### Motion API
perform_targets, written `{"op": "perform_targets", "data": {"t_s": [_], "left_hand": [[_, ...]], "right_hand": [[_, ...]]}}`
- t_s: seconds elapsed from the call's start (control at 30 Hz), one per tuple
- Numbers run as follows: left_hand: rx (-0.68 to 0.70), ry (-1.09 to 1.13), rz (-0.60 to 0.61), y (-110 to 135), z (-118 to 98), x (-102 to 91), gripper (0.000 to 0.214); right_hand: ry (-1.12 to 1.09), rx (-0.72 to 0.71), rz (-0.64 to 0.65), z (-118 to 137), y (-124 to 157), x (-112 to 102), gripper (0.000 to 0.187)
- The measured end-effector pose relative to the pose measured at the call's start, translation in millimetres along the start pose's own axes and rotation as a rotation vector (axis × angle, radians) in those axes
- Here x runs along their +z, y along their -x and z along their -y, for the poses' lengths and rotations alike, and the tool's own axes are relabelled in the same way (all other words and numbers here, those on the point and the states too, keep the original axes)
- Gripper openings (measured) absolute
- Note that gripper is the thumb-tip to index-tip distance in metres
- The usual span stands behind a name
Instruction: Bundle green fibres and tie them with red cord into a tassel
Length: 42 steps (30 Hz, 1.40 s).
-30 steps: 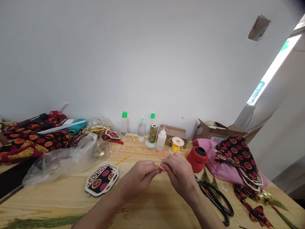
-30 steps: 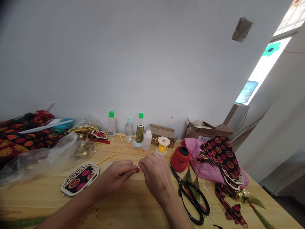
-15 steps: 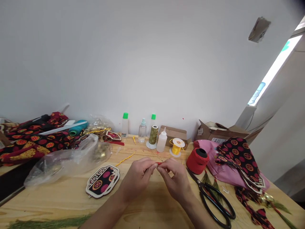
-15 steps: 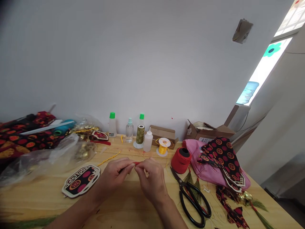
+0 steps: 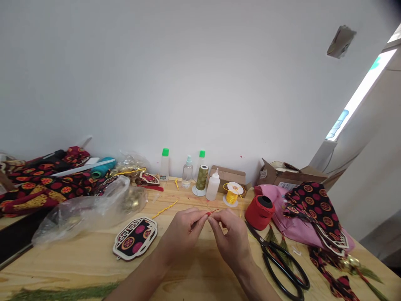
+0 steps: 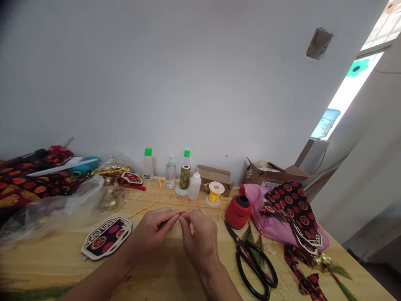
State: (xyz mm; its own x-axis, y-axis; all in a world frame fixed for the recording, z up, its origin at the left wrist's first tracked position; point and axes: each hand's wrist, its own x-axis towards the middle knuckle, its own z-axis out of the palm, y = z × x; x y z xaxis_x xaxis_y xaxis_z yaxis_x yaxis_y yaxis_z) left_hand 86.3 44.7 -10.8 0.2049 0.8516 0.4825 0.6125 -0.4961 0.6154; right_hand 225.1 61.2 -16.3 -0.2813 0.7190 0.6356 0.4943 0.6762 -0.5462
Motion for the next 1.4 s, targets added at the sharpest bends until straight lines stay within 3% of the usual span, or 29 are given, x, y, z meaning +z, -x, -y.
{"op": "perform_targets", "data": {"t_s": [0.13, 0.27, 0.47, 0.63, 1.03, 1.23, 1.4], "left_hand": [[0.022, -0.001, 0.073, 0.7, -6.1, -3.1, 0.024], [0.039, 0.007, 0.120, 1.1, -8.2, -6.1, 0.022], [-0.011, 0.066, 0.070, -1.0, -3.3, -3.4, 0.028], [-0.048, 0.148, 0.005, -2.4, -1.9, -1.4, 0.032], [-0.056, 0.157, 0.019, -2.7, -1.7, -4.3, 0.030], [-0.094, 0.155, 0.012, -3.2, -3.2, -3.8, 0.031], [-0.096, 0.211, -0.031, -4.2, -1.8, -3.0, 0.027]], "right_hand": [[0.068, -0.016, -0.011, 0.4, -0.3, -3.4, 0.016], [-0.008, 0.076, 0.032, -2.2, -1.5, -4.0, 0.016], [-0.228, 0.231, 0.107, -0.2, -4.4, -5.5, 0.020], [-0.299, 0.264, 0.134, 4.9, -6.4, -8.4, 0.020], [-0.115, 0.163, 0.168, 0.1, -4.7, -8.6, 0.019], [-0.013, -0.035, 0.144, 2.9, -9.3, -18.3, 0.015], [-0.136, -0.056, 0.160, 2.4, -10.8, -21.6, 0.015]]}}
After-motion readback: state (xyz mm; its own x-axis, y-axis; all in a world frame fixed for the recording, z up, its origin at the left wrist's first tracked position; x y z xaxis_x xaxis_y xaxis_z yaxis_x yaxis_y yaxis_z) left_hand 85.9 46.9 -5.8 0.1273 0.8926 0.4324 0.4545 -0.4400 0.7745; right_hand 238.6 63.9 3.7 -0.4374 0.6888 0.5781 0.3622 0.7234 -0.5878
